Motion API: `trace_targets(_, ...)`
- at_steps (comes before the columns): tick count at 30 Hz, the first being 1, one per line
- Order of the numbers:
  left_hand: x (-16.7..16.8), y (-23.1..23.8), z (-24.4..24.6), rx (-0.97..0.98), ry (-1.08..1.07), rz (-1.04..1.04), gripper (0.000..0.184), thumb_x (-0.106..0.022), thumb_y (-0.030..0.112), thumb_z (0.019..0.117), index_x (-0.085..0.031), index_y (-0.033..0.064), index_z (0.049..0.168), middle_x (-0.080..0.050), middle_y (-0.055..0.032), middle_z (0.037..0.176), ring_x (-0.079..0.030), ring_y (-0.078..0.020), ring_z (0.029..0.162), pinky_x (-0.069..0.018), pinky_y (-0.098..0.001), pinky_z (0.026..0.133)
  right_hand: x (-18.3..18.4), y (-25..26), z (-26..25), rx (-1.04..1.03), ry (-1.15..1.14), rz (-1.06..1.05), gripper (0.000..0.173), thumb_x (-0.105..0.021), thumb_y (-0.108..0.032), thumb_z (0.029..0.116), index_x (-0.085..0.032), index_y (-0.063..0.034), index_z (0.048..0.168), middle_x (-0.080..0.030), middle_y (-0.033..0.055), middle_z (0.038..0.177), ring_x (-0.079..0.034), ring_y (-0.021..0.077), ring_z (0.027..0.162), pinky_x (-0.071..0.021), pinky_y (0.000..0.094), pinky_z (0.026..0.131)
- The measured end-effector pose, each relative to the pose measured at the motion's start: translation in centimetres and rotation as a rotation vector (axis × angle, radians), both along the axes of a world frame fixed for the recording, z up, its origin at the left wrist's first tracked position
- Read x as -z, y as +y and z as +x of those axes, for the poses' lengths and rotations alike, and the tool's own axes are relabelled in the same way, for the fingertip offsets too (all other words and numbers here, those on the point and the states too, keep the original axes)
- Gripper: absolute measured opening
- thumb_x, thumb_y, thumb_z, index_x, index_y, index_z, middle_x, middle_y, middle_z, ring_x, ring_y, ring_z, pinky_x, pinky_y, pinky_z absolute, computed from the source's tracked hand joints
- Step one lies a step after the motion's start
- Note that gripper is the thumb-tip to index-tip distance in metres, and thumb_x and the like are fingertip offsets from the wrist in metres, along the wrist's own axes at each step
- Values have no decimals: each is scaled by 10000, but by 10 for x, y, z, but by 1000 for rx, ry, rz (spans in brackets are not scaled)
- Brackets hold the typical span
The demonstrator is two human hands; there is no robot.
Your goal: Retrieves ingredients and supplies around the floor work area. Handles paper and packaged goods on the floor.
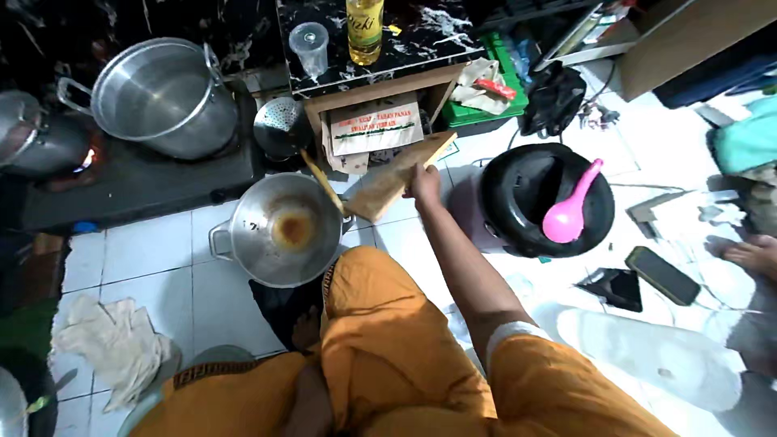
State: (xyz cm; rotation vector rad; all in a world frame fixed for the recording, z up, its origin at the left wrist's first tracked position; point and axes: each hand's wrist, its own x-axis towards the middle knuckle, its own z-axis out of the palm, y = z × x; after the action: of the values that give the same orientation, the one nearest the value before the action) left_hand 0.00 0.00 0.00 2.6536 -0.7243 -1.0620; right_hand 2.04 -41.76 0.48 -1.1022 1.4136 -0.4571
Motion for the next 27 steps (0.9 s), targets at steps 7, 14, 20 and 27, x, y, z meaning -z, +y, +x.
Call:
trace_targets(7,-91,-20,0,279,338,239,459,-661,224,950,-611,-109,1263,-606,-311,1307,-553,-451,1267,-405,-587,1078,33,12,-131,-444,411,-139,356,-489,-263,1082,-592,-2,1303,-669,261,1140,-665,404,1042,-512,623,910)
trace_targets(14,-67,-21,0,94,223,53,565,-685,236,942,-540,-117,1359,-564,-316,1368,-523,-435,1322,-400,-537,1126,74,32,-178,-389,160,163,349,-518,-143,1064,-535,-7,1384,-655,209,1166,-683,253,942,-584,431,804)
trace_targets(20,-94,-58,-3,174,362,354,456,-641,172,977,-557,-88,1342,-588,-278,1343,-546,-406,1297,-428,-533,1098,116,35,-182,-377,458,165,429,-550,-262,1059,-545,-7,1404,-620,274,1300,-645,404,1131,-529,576,938)
trace_targets(27,-102,-76,1,501,392,515,391,-554,134,1018,-569,-129,1306,-538,-312,1409,-488,-461,1349,-372,-578,1126,135,46,-165,-237,486,80,623,-624,-265,1017,-394,15,1523,-544,301,1421,-545,431,1318,-454,581,1084)
